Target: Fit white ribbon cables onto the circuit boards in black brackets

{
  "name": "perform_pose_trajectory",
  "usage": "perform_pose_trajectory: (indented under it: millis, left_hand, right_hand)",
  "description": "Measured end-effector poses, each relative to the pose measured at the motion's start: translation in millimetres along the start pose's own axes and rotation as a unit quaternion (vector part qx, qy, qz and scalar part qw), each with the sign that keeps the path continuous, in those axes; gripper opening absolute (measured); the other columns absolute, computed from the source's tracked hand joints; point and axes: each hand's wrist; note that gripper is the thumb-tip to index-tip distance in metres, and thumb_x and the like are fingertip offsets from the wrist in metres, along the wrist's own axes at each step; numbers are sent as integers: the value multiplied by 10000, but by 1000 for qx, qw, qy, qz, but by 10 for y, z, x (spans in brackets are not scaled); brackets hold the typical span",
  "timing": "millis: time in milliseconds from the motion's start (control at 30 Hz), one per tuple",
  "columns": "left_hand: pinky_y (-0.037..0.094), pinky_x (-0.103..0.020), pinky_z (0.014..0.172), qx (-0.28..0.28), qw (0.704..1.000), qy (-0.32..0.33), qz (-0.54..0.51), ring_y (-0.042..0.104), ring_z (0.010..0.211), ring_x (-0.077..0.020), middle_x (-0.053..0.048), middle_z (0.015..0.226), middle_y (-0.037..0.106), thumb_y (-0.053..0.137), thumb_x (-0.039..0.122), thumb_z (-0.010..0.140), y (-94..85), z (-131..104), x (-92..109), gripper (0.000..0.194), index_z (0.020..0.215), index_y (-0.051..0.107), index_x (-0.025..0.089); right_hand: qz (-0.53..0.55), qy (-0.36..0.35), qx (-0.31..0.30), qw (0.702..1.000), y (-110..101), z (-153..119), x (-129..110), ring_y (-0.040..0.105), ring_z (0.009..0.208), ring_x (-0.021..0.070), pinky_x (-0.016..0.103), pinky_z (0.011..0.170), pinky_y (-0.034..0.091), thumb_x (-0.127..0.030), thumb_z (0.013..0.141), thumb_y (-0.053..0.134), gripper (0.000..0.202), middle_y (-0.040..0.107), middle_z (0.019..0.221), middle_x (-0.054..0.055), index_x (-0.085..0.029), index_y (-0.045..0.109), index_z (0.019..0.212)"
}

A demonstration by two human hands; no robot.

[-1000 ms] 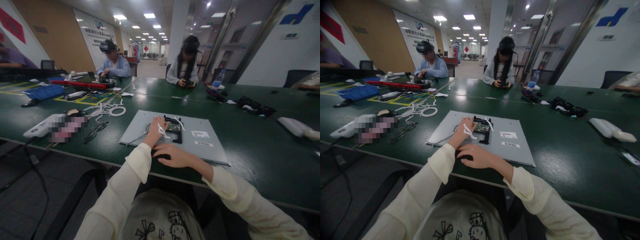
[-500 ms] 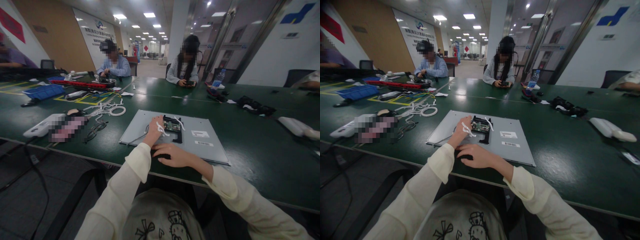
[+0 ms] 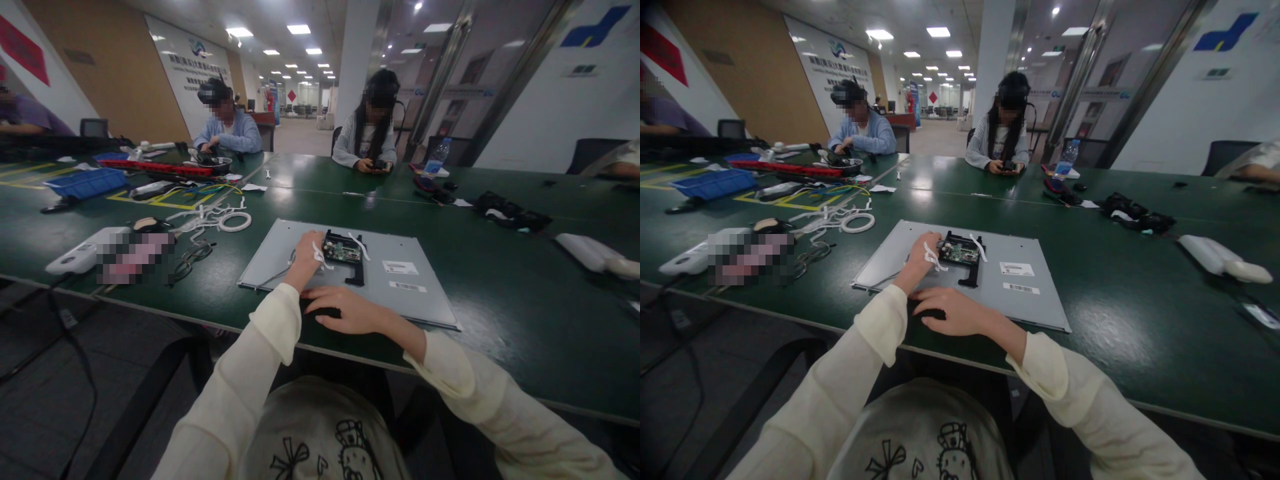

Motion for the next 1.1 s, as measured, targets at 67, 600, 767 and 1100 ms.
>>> perform_pose_trajectory:
  millis: [67, 600, 767, 1100]
  left_hand:
    - [441, -293, 804, -4, 1000, -3, 14, 549, 965, -216, -123, 1021, 599, 384, 121, 860, -28, -17, 3, 284, 1023, 614, 159]
    - [446, -299, 735, -9, 997, -31, 67, 552, 954, -238, -125, 977, 595, 364, 150, 864, -77, -52, -8, 290, 993, 623, 163]
    - [451, -300, 739, -17, 997, -41, 60, 542, 974, -240, -131, 1018, 579, 361, 125, 854, -62, -54, -15, 301, 1017, 611, 166]
    - [444, -331, 770, -9, 996, -63, 65, 527, 1004, -255, -141, 1050, 563, 328, 146, 878, -29, -78, -53, 309, 1071, 569, 165]
  right_hand:
    - [-1, -1, 0, 1000, 3, -1, 3, 463, 1198, 160, 323, 1017, 362, -178, 827, 491, 258, 542, 1248, 99, -155, 642, 1034]
    - [-2, 3, 1, 1000, 9, -6, 11, 465, 1196, 163, 335, 1022, 361, -191, 829, 499, 259, 528, 1266, 97, -156, 647, 1038]
    - [-12, 4, -4, 1000, 3, -6, 11, 463, 1197, 156, 328, 1020, 363, -190, 833, 493, 261, 534, 1260, 92, -160, 645, 1042]
    - [-4, -1, -1, 1000, 21, -6, 33, 467, 1191, 160, 334, 1021, 362, -188, 832, 495, 262, 529, 1265, 88, -165, 643, 1047]
Point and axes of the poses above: each hand's wrist, its own z-axis towards the middle knuckle, its own y-axis out of the palm, x = y × z
